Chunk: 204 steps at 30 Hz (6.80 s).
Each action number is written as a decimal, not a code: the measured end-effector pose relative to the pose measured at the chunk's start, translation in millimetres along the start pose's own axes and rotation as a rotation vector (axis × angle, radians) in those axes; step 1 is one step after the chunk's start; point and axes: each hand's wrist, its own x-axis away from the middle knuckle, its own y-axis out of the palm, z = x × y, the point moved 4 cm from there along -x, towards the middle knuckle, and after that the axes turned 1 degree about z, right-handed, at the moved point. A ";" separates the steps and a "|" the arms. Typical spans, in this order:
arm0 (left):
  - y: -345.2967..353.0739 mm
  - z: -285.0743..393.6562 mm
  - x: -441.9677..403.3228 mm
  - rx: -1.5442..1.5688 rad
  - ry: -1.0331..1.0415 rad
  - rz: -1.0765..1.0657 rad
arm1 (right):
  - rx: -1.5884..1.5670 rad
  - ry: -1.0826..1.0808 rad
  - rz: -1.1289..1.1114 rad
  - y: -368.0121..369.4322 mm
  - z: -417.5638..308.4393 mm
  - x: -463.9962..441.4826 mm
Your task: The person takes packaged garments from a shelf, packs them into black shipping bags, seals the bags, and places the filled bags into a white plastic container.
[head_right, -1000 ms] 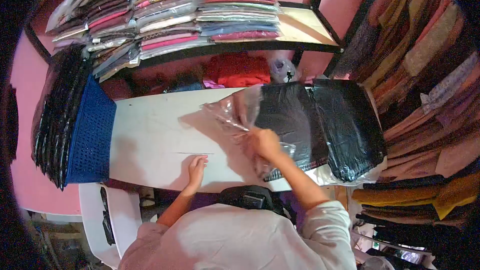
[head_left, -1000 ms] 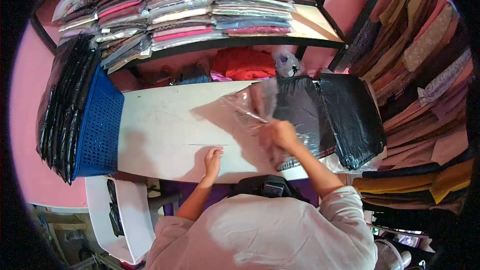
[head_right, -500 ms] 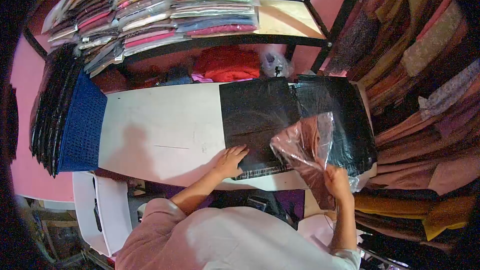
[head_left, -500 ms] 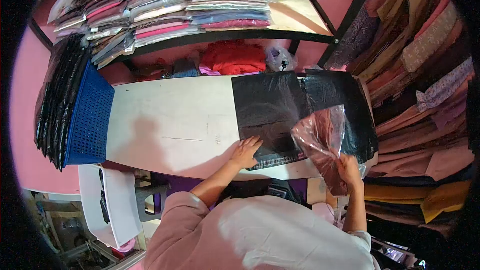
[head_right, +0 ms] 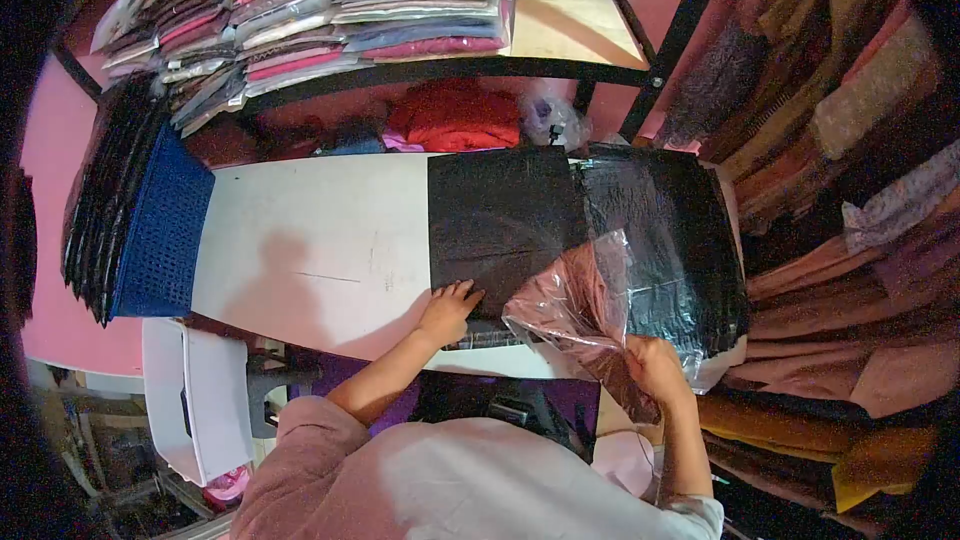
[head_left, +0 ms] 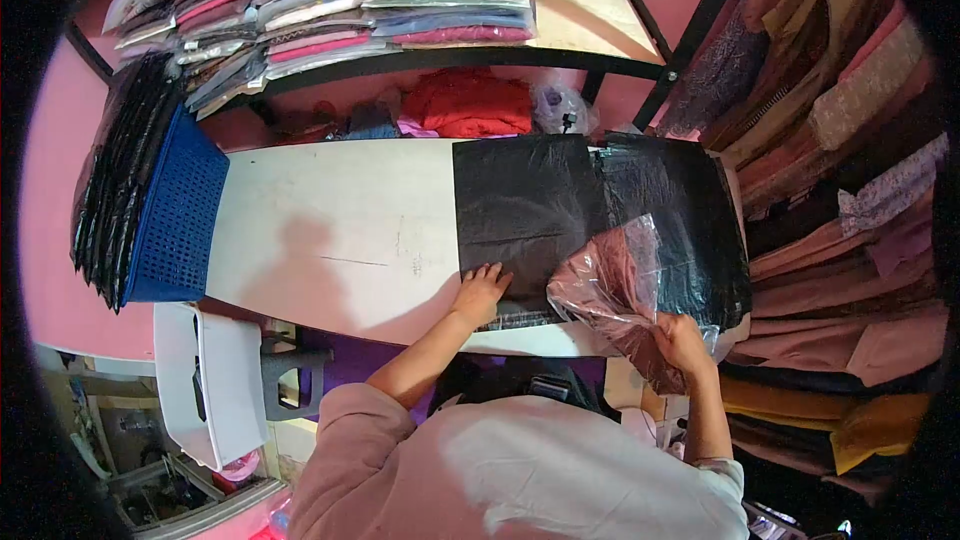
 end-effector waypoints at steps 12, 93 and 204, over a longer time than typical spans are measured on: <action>-61.8 -6.6 -15.2 0.267 0.009 0.565 | -0.027 -0.209 -0.256 9.0 -22.3 -20.0; -59.4 21.3 27.9 0.805 0.108 0.856 | 0.023 0.158 -0.082 85.6 -100.0 -114.1; -195.3 -90.1 33.9 1.484 -0.338 0.276 | -1.552 0.380 -0.300 -58.4 -71.9 -128.6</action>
